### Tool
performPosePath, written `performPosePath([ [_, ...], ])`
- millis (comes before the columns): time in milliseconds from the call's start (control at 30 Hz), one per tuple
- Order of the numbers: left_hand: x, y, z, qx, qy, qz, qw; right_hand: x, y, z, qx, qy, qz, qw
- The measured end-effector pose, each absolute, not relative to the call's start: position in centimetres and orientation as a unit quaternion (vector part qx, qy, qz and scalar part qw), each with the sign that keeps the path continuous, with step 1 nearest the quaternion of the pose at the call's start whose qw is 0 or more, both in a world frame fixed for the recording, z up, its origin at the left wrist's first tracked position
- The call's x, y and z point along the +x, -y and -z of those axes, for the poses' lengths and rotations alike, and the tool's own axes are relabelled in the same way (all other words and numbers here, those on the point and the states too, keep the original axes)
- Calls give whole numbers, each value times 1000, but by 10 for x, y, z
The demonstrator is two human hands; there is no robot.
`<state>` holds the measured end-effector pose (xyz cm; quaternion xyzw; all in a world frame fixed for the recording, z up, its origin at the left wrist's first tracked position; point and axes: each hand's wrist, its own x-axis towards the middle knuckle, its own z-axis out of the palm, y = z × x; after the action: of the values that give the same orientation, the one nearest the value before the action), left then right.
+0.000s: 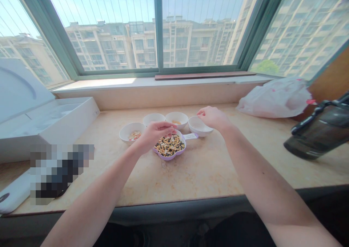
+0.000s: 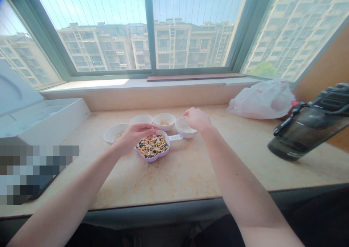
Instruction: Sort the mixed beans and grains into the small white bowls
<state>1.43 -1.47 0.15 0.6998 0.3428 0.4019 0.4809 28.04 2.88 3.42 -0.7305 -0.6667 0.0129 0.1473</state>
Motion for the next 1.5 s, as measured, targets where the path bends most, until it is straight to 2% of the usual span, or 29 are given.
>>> performPosePath([
  [200, 12, 17, -7, 574, -247, -468, 625, 271, -25, -32, -696, 697, 5, 173],
  [400, 6, 18, -15, 528, -231, -500, 646, 255, -21, -28, -652, 727, 15, 216],
  [533, -10, 6, -21, 574, -312, -517, 553, 239, -14, -25, -577, 781, -38, 235],
  [667, -33, -6, -28, 648, -484, -489, 325, 222, -3, -18, -478, 848, -111, 200],
  [767, -47, -8, -31, 682, -637, -349, 78, 211, 4, -11, -400, 889, -158, 157],
  [833, -54, -8, -30, 680, -694, -237, 9, 206, 9, -8, -368, 906, -171, 123],
  [933, -59, -10, -27, 669, -735, -109, 9, 202, 12, -6, -353, 920, -138, 99],
  [1033, -59, -11, -25, 656, -753, -40, 33, 203, 10, -6, -343, 929, -103, 91],
  [1300, -51, -10, -26, 652, -755, -43, 48, 197, 8, -1, -379, 921, -78, 45],
  [1500, -52, -9, -25, 657, -750, -50, 56, 196, 6, 5, -380, 917, -101, 69],
])
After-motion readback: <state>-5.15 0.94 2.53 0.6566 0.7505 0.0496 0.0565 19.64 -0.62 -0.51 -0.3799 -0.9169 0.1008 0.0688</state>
